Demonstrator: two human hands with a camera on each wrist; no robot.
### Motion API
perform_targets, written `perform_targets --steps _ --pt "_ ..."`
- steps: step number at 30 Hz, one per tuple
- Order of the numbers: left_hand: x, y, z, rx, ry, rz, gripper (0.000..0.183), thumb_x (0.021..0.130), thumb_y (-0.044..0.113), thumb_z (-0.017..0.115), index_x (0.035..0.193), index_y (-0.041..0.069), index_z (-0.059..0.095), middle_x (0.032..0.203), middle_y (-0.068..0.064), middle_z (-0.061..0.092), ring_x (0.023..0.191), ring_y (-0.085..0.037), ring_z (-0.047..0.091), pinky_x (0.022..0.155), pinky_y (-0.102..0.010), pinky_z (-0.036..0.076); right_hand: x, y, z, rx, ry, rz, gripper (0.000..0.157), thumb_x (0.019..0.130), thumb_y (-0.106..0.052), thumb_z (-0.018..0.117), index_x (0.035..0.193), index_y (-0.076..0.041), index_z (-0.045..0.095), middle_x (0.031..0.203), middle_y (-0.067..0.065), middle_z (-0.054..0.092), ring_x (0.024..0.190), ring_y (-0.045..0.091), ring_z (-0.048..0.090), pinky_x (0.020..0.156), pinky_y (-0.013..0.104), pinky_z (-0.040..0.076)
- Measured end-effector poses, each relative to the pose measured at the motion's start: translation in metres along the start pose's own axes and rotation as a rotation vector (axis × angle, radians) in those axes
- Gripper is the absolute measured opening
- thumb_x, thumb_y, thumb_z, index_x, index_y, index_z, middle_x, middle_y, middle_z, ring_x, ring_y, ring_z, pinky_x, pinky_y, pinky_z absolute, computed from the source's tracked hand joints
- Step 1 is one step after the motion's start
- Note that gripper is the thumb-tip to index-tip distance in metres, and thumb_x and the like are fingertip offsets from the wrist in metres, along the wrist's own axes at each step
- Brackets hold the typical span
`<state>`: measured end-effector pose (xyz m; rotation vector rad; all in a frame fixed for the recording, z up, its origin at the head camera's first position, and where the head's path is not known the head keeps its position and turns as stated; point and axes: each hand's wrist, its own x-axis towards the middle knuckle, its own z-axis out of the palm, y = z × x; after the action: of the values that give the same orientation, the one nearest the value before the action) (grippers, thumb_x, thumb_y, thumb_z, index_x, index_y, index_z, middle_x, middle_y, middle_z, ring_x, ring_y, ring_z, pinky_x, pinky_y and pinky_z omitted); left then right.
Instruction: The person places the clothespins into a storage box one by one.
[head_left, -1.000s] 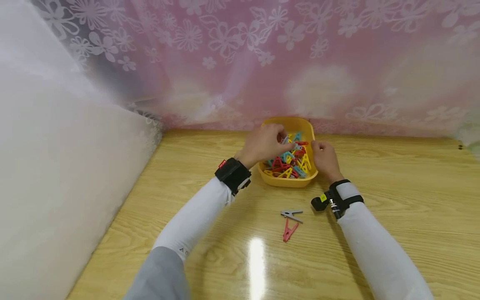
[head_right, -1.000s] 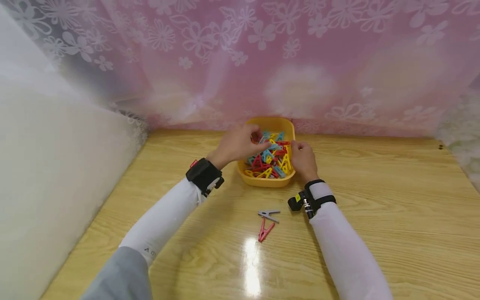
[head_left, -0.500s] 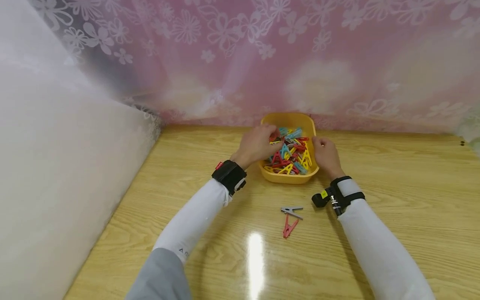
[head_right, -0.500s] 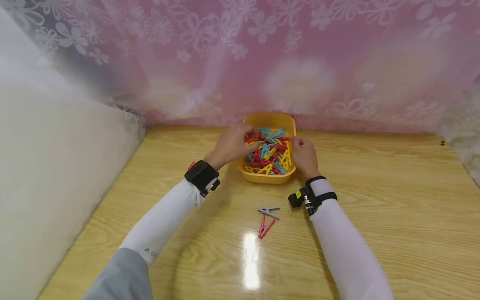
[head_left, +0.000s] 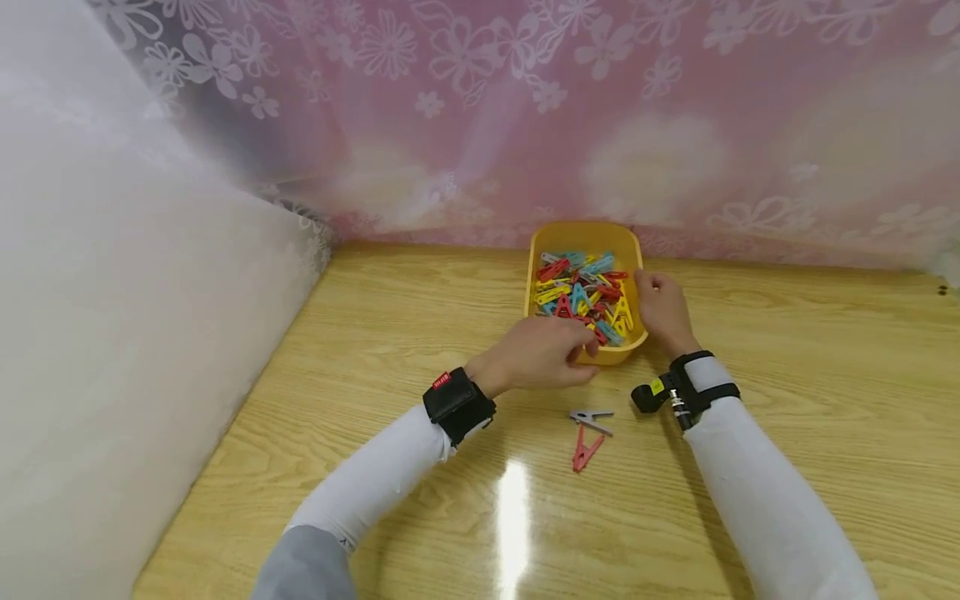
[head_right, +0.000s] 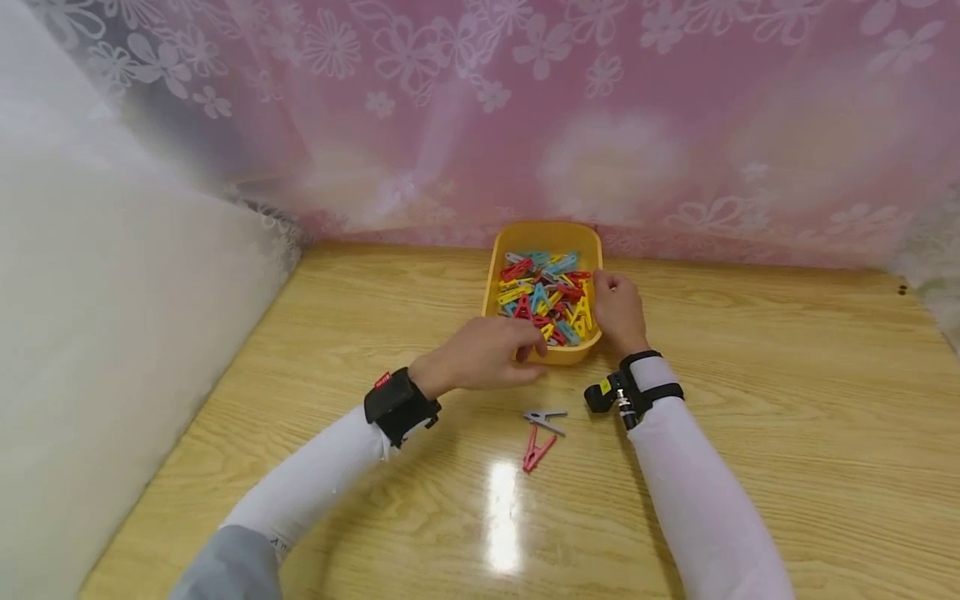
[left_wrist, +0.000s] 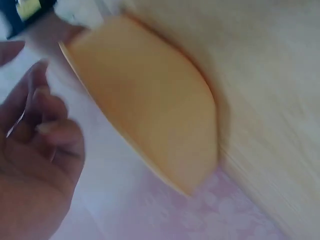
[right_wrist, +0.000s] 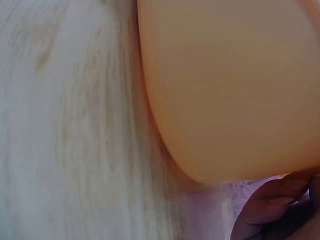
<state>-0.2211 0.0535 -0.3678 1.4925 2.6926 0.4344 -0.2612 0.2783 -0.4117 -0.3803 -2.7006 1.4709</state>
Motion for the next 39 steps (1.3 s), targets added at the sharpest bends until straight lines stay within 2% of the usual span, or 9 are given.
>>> perform_targets --steps 4,7,13,19,26,32,35,39 --pt "0.0 0.02 0.013 0.064 -0.161 0.069 0.032 0.09 0.045 0.062 0.108 0.019 0.068 0.091 0.011 0.058 0.074 0.0 0.05 0.064 -0.02 0.041 0.0 -0.002 -0.002 0.003 -0.002 -0.01 0.067 0.101 -0.05 0.025 0.122 0.008 0.051 0.097 0.015 0.045 0.084 0.022 0.043 0.062 0.026 0.038" --pt "0.0 0.028 0.024 0.118 -0.227 0.074 0.034 0.088 0.051 0.061 0.104 0.022 0.068 0.094 0.012 0.054 0.078 0.0 0.049 0.064 -0.02 0.041 0.001 -0.002 -0.002 0.006 -0.003 -0.007 0.066 0.101 -0.051 0.025 0.121 0.007 0.051 0.093 0.013 0.043 0.081 0.021 0.043 0.059 0.026 0.036" --pt "0.004 0.038 0.039 0.207 -0.253 0.06 0.031 0.084 0.056 0.063 0.09 0.026 0.064 0.087 0.012 0.049 0.076 -0.004 0.049 0.06 -0.024 0.04 0.0 0.0 -0.002 0.015 0.014 -0.003 0.062 0.101 -0.05 0.027 0.112 0.006 0.051 0.086 0.011 0.041 0.074 0.019 0.042 0.055 0.026 0.035" --pt "0.009 0.044 0.048 0.245 -0.279 0.029 0.02 0.083 0.045 0.066 0.082 0.026 0.059 0.086 0.012 0.051 0.074 -0.004 0.05 0.057 -0.026 0.04 -0.002 0.0 -0.002 0.015 0.019 0.0 0.062 0.101 -0.05 0.027 0.111 0.006 0.051 0.086 0.011 0.04 0.074 0.019 0.042 0.056 0.026 0.035" --pt "0.012 0.048 0.05 0.254 -0.282 0.011 0.019 0.082 0.04 0.067 0.08 0.025 0.057 0.084 0.012 0.051 0.073 -0.004 0.051 0.056 -0.026 0.041 -0.001 0.0 -0.002 0.002 0.011 -0.004 0.064 0.102 -0.049 0.026 0.117 0.008 0.051 0.088 0.013 0.041 0.078 0.022 0.042 0.058 0.026 0.035" --pt "0.011 0.044 0.047 0.24 -0.253 0.038 0.024 0.081 0.045 0.067 0.074 0.025 0.055 0.078 0.013 0.051 0.067 -0.004 0.049 0.053 -0.025 0.038 -0.002 0.001 -0.002 0.003 0.01 0.001 0.065 0.102 -0.05 0.026 0.121 0.007 0.051 0.093 0.014 0.043 0.082 0.023 0.043 0.063 0.028 0.036" --pt "0.01 0.042 0.039 0.177 -0.218 0.042 0.025 0.08 0.049 0.068 0.074 0.027 0.058 0.074 0.015 0.052 0.065 -0.002 0.049 0.052 -0.024 0.037 -0.002 0.002 -0.003 0.007 0.007 -0.003 0.065 0.102 -0.05 0.026 0.119 0.007 0.051 0.093 0.015 0.043 0.081 0.023 0.043 0.062 0.028 0.036" --pt "0.01 0.039 0.014 0.12 -0.131 0.049 0.026 0.08 0.052 0.067 0.078 0.026 0.063 0.075 0.016 0.052 0.066 -0.001 0.049 0.054 -0.022 0.038 -0.002 0.002 -0.002 0.016 0.019 -0.037 0.062 0.102 -0.048 0.028 0.111 0.008 0.052 0.088 0.014 0.043 0.076 0.021 0.044 0.058 0.026 0.037"
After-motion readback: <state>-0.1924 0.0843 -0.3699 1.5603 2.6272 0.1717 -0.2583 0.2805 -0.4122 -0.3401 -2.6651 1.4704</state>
